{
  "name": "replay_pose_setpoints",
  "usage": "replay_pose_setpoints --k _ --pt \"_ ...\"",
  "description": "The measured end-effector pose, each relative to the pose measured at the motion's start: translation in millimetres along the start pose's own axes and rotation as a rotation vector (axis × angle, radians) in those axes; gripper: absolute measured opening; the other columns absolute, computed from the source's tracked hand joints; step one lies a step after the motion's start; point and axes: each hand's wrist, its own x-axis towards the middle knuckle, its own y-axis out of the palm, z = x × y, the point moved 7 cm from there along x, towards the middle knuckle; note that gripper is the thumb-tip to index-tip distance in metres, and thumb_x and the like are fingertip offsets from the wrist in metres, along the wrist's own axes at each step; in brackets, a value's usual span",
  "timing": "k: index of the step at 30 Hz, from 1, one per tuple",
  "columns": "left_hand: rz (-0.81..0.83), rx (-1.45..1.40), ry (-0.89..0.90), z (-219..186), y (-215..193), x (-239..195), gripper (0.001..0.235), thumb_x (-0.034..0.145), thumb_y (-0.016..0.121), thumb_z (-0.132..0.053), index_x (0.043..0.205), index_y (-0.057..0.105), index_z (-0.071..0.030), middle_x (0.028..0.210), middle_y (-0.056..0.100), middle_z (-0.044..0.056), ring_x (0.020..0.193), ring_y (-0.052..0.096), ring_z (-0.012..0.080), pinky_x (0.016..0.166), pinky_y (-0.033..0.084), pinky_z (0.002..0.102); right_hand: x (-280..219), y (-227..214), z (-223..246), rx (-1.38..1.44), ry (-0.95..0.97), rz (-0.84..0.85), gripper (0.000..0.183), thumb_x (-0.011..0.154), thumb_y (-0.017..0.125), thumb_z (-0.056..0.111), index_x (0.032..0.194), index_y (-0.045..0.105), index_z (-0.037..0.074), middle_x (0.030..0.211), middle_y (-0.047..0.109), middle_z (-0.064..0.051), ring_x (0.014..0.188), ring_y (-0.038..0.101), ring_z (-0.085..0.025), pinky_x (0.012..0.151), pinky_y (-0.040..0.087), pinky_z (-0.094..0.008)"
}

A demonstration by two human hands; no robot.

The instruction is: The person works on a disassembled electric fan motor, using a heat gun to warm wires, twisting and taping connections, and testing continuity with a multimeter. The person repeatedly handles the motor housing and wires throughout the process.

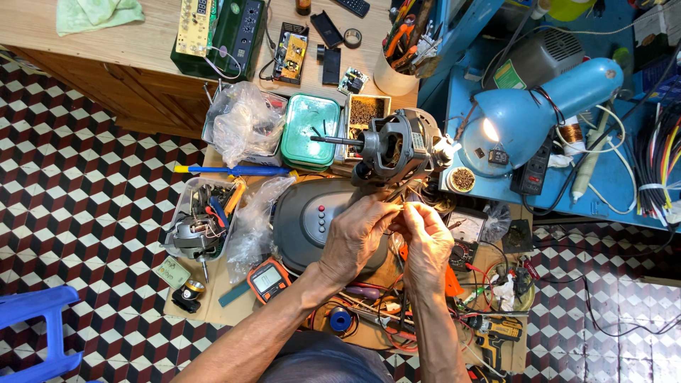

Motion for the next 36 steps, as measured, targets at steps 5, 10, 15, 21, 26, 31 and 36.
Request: replay_pose_setpoints --k 5,10,15,21,26,31,36 --pt "-0.015 -0.028 -0.017 4.8 5.6 0.8 0.018 0.094 0.071 -0.004 0.112 0.067 -0.005 0.108 0.072 0.011 0.094 0.073 0.0278 0.078 0.060 0.035 -5.4 4.2 -4.2 0.043 0.034 0.017 0.015 0.101 0.065 0.011 0.108 0.069 -0.003 0.094 0.073 -0.008 0.081 0.069 -0.013 0.078 0.058 -0.028" --pt "-0.013 0.000 -0.006 8.6 7.9 2.8 0.020 0.094 0.070 -0.004 0.114 0.067 -0.005 0.109 0.072 0.010 0.095 0.074 0.0273 0.080 0.061 0.034 -4.6 6.3 -1.6 0.043 0.032 0.051 0.014 0.101 0.064 0.010 0.106 0.068 -0.002 0.095 0.074 -0.010 0.083 0.071 -0.015 0.081 0.060 -0.030" --pt "0.041 -0.001 -0.021 11.8 9.3 3.2 0.021 0.095 0.071 -0.004 0.115 0.068 -0.006 0.109 0.073 0.010 0.096 0.074 0.0269 0.080 0.061 0.035 -2.2 4.3 -2.1 0.044 0.045 0.043 0.014 0.101 0.064 0.010 0.107 0.069 -0.002 0.095 0.074 -0.011 0.083 0.071 -0.016 0.080 0.060 -0.031" --pt "0.015 0.056 0.032 9.9 7.6 4.2 0.025 0.092 0.071 -0.002 0.116 0.068 -0.006 0.118 0.072 0.012 0.100 0.074 0.0298 0.082 0.061 0.035 -0.8 3.7 -2.7 0.062 0.048 0.051 0.015 0.101 0.064 0.010 0.107 0.068 -0.003 0.096 0.074 -0.011 0.084 0.071 -0.016 0.081 0.060 -0.031" --pt "0.044 0.049 0.030 12.3 8.2 4.2 0.025 0.091 0.070 0.000 0.115 0.068 -0.005 0.117 0.071 0.013 0.099 0.074 0.0307 0.080 0.061 0.036 -0.1 3.6 -3.0 0.076 0.064 0.061 0.015 0.101 0.065 0.010 0.108 0.068 -0.003 0.096 0.074 -0.011 0.085 0.071 -0.017 0.081 0.060 -0.031" --pt "0.063 0.053 0.028 13.2 10.2 6.2 0.025 0.090 0.069 0.001 0.114 0.067 -0.005 0.116 0.071 0.012 0.098 0.073 0.0299 0.081 0.061 0.037 1.0 3.1 -1.9 0.079 0.084 0.058 0.015 0.100 0.066 0.011 0.108 0.068 -0.002 0.097 0.073 -0.011 0.086 0.071 -0.017 0.082 0.060 -0.032" --pt "0.063 0.080 0.042 10.8 9.5 6.4 0.028 0.088 0.068 0.002 0.115 0.066 -0.004 0.115 0.070 0.013 0.099 0.072 0.0312 0.082 0.061 0.038 0.8 6.2 2.7 0.069 0.091 0.031 0.015 0.099 0.067 0.011 0.106 0.069 -0.002 0.095 0.074 -0.011 0.085 0.071 -0.017 0.081 0.060 -0.032"
